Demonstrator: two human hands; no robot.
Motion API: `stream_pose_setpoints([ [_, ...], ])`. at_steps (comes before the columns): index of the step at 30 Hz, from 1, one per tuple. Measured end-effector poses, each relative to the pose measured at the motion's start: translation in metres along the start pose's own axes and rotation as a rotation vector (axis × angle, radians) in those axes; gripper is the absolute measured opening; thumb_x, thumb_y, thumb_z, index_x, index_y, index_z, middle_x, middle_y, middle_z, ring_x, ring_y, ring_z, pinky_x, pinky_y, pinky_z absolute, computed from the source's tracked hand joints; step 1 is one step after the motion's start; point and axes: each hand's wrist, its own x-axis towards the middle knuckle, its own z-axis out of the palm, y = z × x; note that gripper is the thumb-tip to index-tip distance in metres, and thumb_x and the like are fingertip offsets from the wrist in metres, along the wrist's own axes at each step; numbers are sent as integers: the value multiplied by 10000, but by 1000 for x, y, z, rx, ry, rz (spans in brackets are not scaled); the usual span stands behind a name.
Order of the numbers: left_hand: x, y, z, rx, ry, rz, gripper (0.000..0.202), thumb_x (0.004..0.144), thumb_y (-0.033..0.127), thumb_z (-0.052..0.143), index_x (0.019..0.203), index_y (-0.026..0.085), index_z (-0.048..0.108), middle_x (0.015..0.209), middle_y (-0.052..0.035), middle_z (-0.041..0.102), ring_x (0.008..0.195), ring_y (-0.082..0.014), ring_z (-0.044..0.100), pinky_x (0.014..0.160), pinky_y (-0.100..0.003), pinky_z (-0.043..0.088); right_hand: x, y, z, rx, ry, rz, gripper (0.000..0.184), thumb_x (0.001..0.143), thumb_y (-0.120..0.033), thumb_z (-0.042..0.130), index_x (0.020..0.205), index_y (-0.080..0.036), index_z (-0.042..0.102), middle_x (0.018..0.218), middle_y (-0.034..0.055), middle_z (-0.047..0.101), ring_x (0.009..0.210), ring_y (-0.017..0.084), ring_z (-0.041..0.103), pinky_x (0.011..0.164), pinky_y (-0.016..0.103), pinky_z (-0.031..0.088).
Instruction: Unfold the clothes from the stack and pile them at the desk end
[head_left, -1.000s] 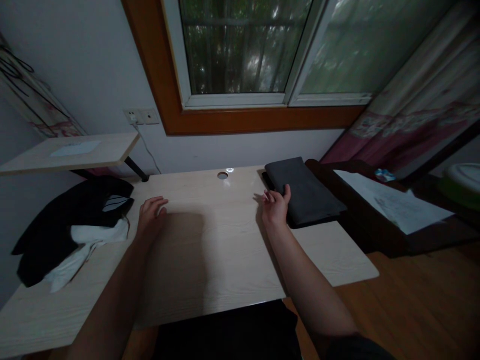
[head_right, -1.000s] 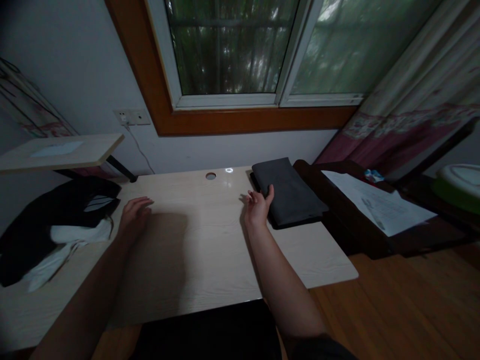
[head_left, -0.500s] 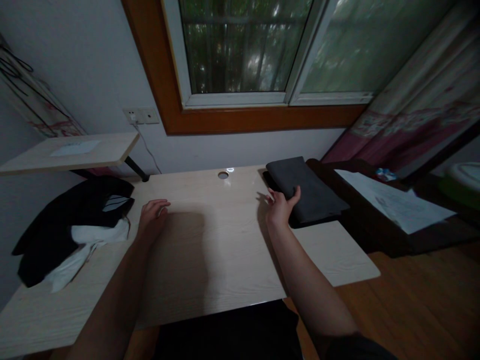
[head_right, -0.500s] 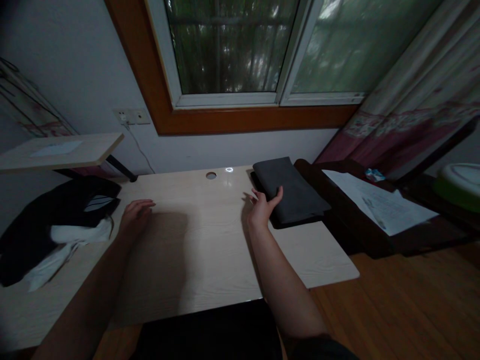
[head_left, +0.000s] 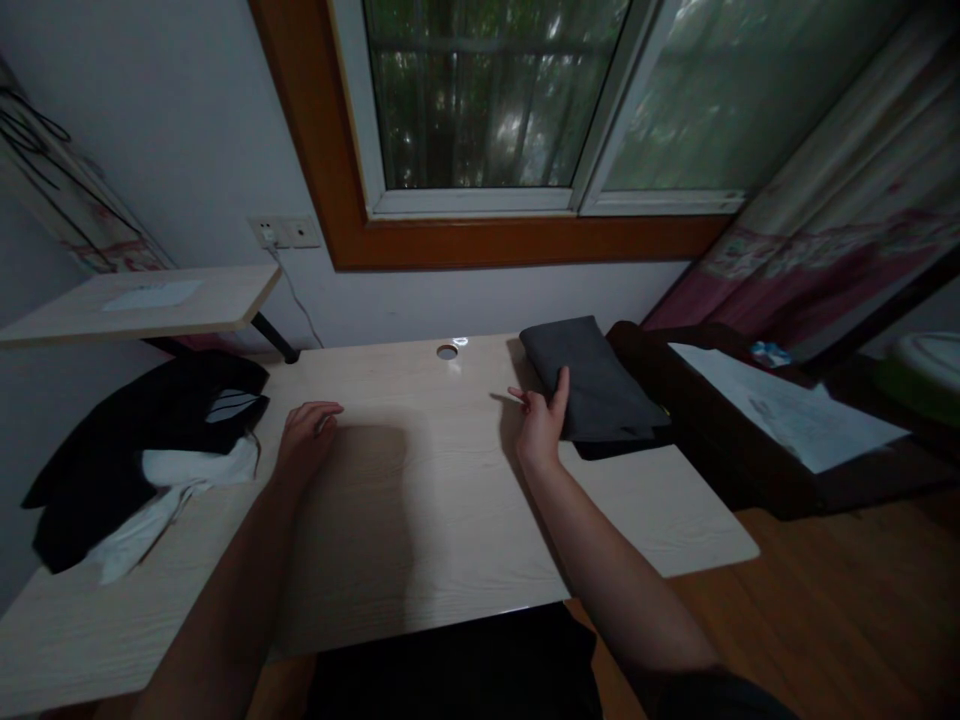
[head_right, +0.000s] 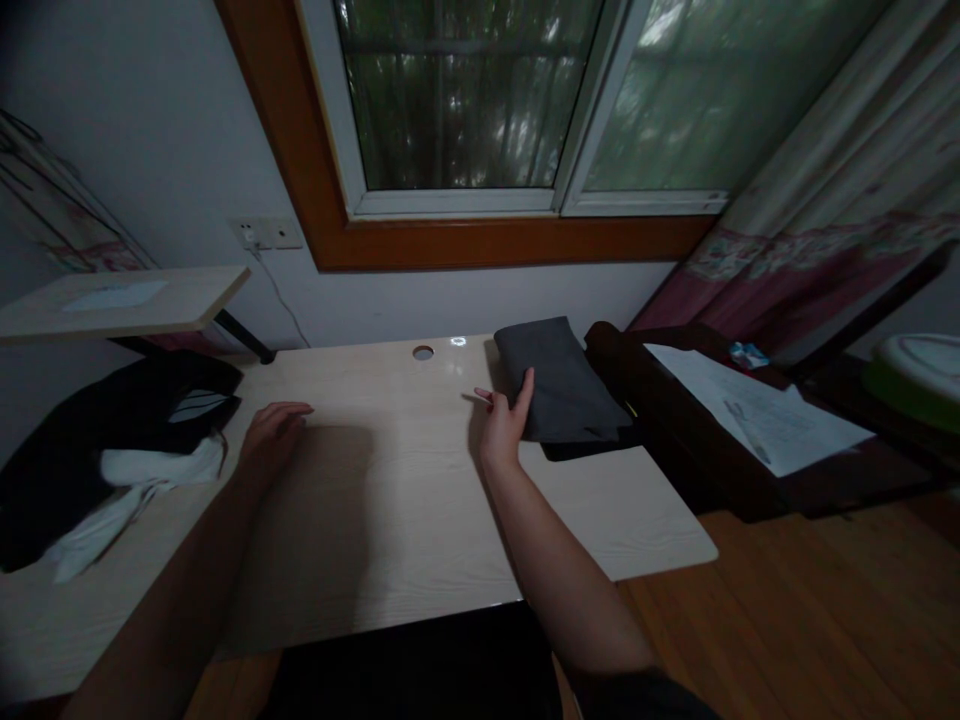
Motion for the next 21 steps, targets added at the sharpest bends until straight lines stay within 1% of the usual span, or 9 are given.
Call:
stream_pose_setpoints([
  [4,1,0,1,0,-16,-6,253,955,276,492,1085,226,703,1143,-77,717,1118,-246,631,1043,-439,442,-15,2,7,-47,-160,21,875,857,-281,535,1644,-282,152,1129,66,708,842,141,714,746,291,551],
  [8,1,1,1,5,-22,-16,261,948,277,487,1082,227,705,1146,-79,720,1126,-252,629,1046,-449,442,-29,11,15,-100,-420,76,872,885,-309,550,1651,-285,133,1059,40,724,868,150,739,847,329,568],
  [11,1,1,1,1,-25,-14,263,952,281,487,1094,232,703,1155,-75,719,1130,-251,628,1050,-448,443,-38,18,16,-183,-628,98,886,913,-330,569,1657,-263,91,854,-10,726,843,167,755,831,334,585],
  [13,1,0,1,9,-25,-15,263,955,286,489,1101,233,701,1166,-77,715,1141,-254,623,1058,-452,439,-43,17,14,-272,-769,88,892,925,-328,591,1658,-267,84,788,-28,722,782,162,754,780,312,592],
  [15,1,-1,2,25,-31,-18,265,955,286,493,1112,230,698,1178,-80,712,1155,-259,616,1065,-458,431,-48,14,11,-338,-961,60,827,929,-317,604,1643,-284,188,874,-1,755,706,144,740,698,276,591],
  [18,1,-1,3,40,-36,-12,277,958,286,492,1144,229,689,1193,-83,706,1166,-263,610,1068,-463,421,-55,5,10,-348,-1300,-8,581,935,-292,568,1510,-258,485,1026,42,773,603,112,711,581,227,566],
  [19,1,-1,3,41,-38,-6,285,961,289,489,1158,227,685,1199,-87,704,1169,-265,608,1069,-465,419,-58,3,10,-337,-1363,-41,508,938,-279,545,1444,-241,561,1026,42,774,579,106,703,557,218,557],
  [20,1,0,3,43,-41,0,293,965,292,485,1170,226,682,1203,-90,702,1169,-267,606,1070,-467,417,-60,0,10,-326,-1389,-89,456,937,-263,526,1382,-226,616,1001,39,775,563,105,697,546,214,551],
  [21,1,0,3,46,-45,3,300,968,297,480,1179,225,681,1205,-93,701,1168,-269,605,1068,-467,416,-62,-2,11,-323,-1377,-158,419,931,-249,520,1326,-214,656,968,35,774,561,108,693,550,218,551],
])
